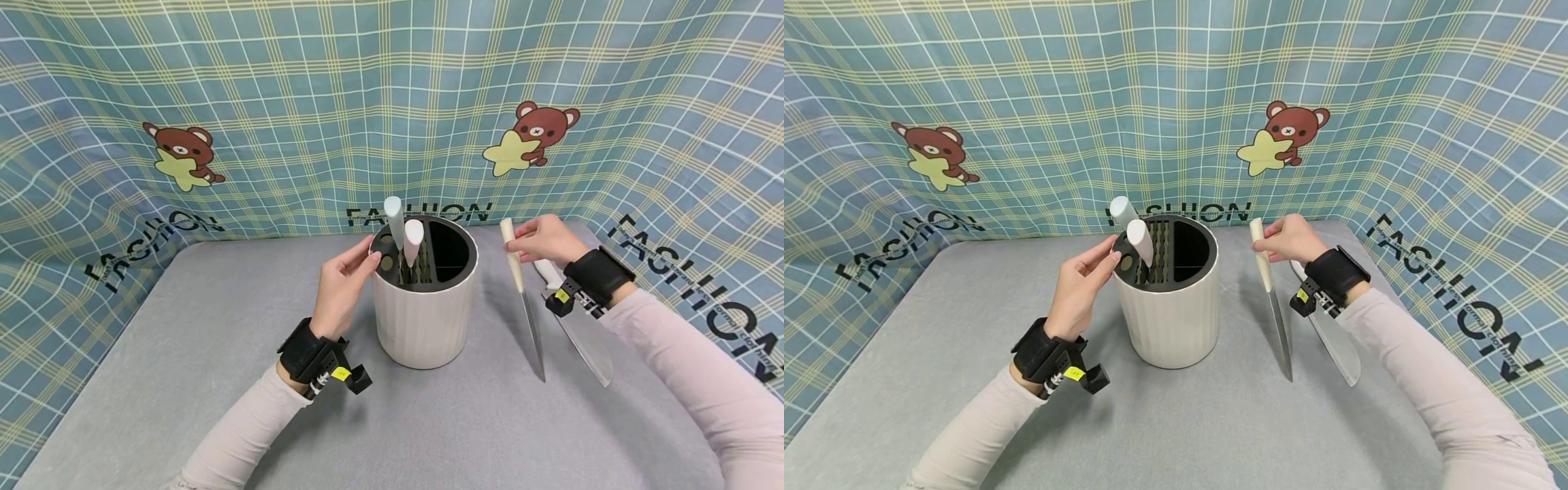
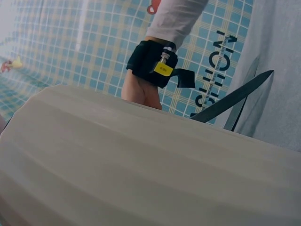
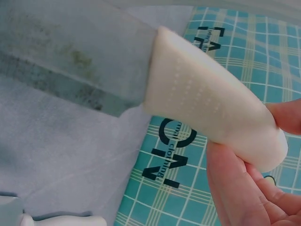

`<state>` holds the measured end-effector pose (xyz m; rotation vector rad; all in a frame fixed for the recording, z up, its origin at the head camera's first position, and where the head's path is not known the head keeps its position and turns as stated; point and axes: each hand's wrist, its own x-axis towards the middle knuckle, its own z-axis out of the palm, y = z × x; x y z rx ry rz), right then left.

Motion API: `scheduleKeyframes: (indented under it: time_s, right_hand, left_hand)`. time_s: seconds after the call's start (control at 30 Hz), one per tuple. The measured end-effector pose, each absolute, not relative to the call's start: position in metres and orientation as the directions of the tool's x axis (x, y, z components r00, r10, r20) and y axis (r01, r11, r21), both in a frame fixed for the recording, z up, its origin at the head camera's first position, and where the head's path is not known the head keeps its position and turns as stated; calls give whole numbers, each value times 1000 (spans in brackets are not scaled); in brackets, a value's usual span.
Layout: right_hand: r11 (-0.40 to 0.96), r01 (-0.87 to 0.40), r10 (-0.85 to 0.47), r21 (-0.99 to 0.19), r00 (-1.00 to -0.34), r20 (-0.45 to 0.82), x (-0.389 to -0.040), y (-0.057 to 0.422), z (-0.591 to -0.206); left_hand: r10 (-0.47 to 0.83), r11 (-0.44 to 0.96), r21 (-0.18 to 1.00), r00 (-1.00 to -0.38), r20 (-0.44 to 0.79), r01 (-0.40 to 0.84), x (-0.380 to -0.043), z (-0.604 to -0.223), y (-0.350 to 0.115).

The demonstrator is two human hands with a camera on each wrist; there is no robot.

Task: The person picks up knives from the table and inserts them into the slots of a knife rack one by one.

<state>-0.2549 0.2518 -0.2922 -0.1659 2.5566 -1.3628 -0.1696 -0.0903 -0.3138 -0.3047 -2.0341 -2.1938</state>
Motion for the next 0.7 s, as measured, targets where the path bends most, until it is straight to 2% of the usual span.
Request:
scheduleKeyframes:
  time_s: [0.33,0.7]
  right_hand:
    - [513,14,-206,-858,-969,-139,-250,256,-283]
    - [408,-90,-255,-909,-967,-18,-231,257,-273]
  left_hand:
    - [41,-94,968,-970,239,235,-171,-315,-91]
    - [32,-97,966,-969,243,239,-171,-317,-90]
